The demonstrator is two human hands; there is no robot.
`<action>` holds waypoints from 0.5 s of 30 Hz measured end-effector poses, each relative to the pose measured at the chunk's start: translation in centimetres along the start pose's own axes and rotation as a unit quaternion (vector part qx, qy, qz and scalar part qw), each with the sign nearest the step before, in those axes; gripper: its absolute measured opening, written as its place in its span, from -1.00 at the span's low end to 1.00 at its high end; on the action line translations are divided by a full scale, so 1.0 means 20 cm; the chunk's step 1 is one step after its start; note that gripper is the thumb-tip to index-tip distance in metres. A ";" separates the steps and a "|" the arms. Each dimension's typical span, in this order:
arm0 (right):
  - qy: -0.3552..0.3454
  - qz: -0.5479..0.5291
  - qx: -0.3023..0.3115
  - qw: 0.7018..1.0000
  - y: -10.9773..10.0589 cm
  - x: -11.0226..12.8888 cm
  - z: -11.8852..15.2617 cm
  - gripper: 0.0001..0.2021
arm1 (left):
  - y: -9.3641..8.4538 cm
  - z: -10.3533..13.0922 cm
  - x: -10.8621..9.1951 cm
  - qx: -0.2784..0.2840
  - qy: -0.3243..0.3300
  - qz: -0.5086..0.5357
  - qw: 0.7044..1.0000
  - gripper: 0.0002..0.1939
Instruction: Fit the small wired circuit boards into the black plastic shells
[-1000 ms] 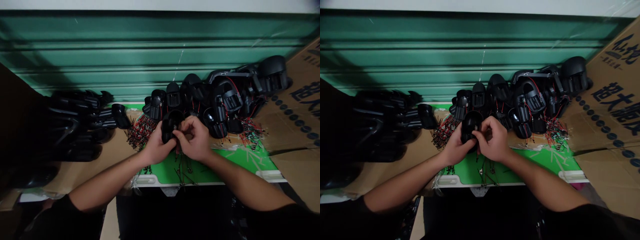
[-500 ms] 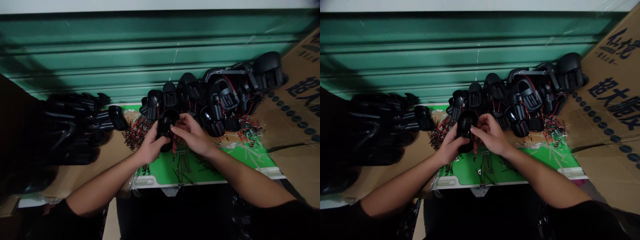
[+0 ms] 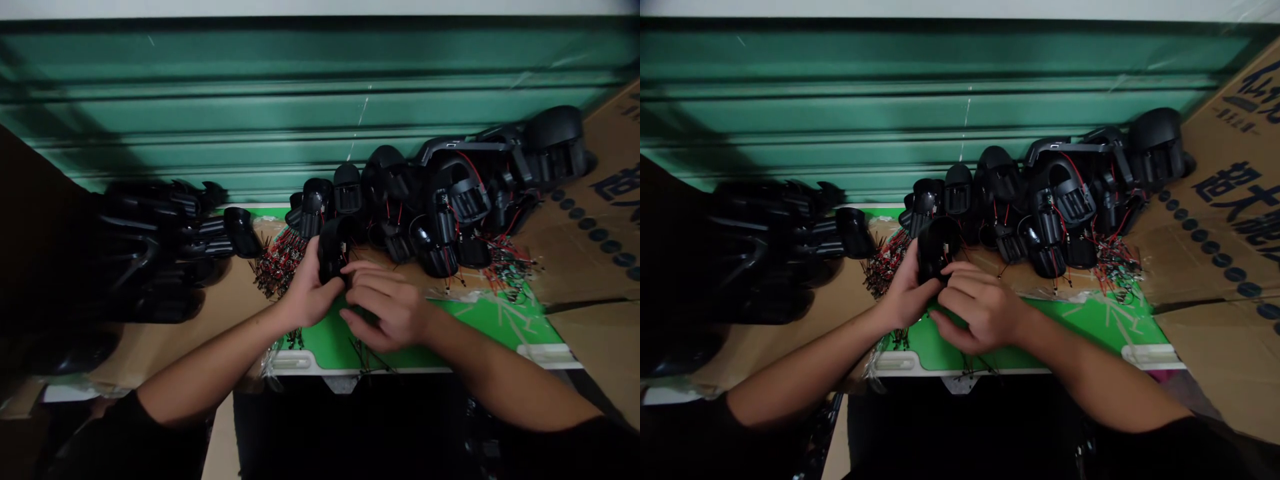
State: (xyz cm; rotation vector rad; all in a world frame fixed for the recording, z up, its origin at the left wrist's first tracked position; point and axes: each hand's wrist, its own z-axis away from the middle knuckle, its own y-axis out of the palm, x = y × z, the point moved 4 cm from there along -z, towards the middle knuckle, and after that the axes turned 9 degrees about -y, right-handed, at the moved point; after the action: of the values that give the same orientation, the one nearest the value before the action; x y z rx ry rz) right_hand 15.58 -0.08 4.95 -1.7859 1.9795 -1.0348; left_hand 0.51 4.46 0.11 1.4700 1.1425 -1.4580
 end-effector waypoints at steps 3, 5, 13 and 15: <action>0.001 0.022 0.002 1.000 0.02 -0.01 0.01 -0.92 | 0.00 0.00 0.01 0.001 0.017 -0.019 1.000 -0.28; 0.002 0.030 0.000 1.000 0.02 -0.01 0.01 -0.93 | 0.01 0.00 0.00 0.005 0.022 -0.023 0.999 -0.26; 0.010 0.044 0.018 0.999 0.02 -0.01 0.01 -0.90 | 0.01 0.01 0.00 0.004 0.012 -0.050 0.999 -0.29; 0.005 0.054 0.029 0.998 0.02 0.00 0.01 -0.87 | 0.01 0.01 0.00 0.010 0.016 -0.050 0.999 -0.31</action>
State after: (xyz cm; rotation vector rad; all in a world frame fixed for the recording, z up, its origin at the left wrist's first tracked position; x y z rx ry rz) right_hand 15.33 -0.06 4.53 -1.6287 2.0065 -1.0573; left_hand 0.69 4.17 0.09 1.4731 1.2393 -1.5236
